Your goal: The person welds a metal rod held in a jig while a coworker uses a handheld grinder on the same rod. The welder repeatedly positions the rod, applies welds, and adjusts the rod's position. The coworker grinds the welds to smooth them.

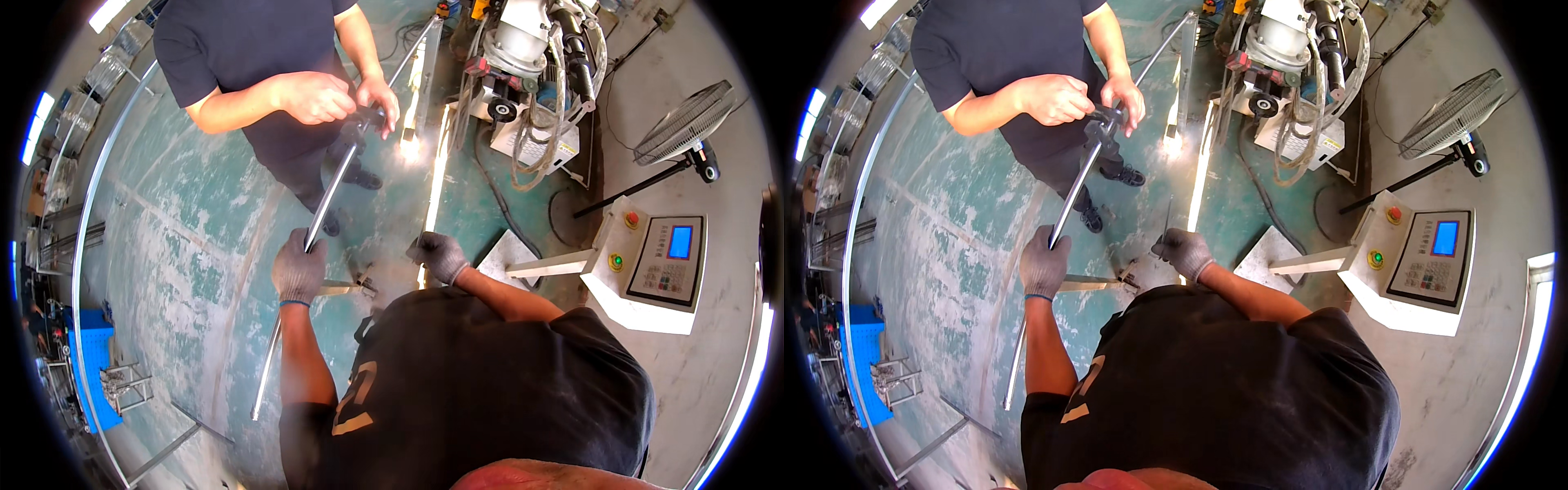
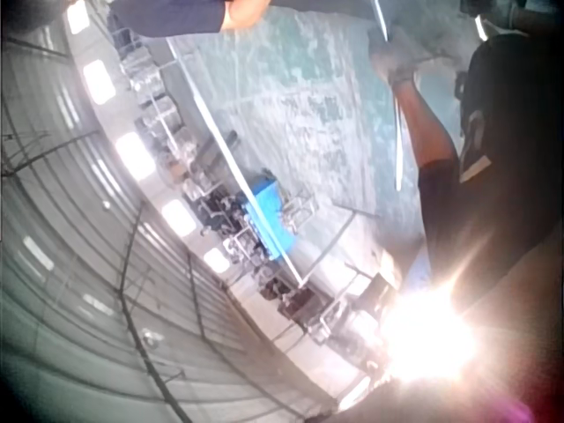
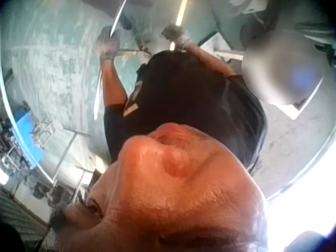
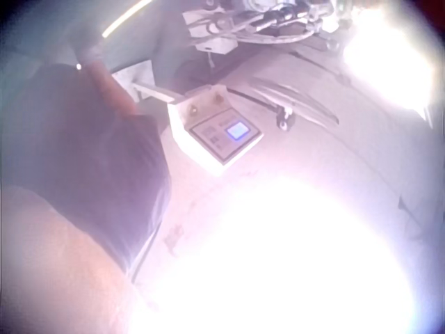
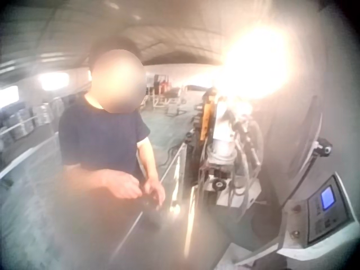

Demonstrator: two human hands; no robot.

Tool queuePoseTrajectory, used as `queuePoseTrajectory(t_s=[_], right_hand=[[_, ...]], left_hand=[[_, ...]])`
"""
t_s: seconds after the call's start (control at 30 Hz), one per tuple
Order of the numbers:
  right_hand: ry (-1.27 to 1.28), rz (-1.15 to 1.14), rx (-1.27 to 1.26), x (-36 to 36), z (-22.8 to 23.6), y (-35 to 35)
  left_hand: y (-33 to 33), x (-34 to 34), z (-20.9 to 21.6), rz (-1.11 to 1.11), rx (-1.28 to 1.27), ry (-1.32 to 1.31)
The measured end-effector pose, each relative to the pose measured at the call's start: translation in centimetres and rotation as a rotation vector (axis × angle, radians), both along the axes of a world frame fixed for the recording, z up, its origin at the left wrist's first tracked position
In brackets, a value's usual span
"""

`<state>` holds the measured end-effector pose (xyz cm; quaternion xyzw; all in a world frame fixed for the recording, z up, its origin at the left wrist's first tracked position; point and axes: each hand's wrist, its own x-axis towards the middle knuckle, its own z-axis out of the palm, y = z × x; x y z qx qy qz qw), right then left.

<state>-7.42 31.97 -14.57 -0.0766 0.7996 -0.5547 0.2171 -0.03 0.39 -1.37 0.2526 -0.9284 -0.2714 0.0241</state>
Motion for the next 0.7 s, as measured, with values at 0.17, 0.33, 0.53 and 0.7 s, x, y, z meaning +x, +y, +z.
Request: queuePoseTrajectory(t_s=[0.17, 0.33, 0.53, 0.7], right_hand=[[-0.036, -0.015, -0.025, -0.4, -0.2, 0.4], [-0.053, -0.021, -0.025, -0.7, -0.2, 0.6], [-0.016, -0.013, -0.041, -1.0, -1.0, 1.2], [-0.058, -0.003, -0.012, -1.1, 0.1, 0.9]], left_hand=[[0.4, -0.1, 0.2, 0.006, -0.007, 0.013], [0.7, -0.2, 0.4, 0.02, -0.03, -0.005], [1.0, -0.5, 0.5, 0.037, -0.063, -0.031], [1.0, -0.4, 0.8, 0.045, -0.055, -0.056]])
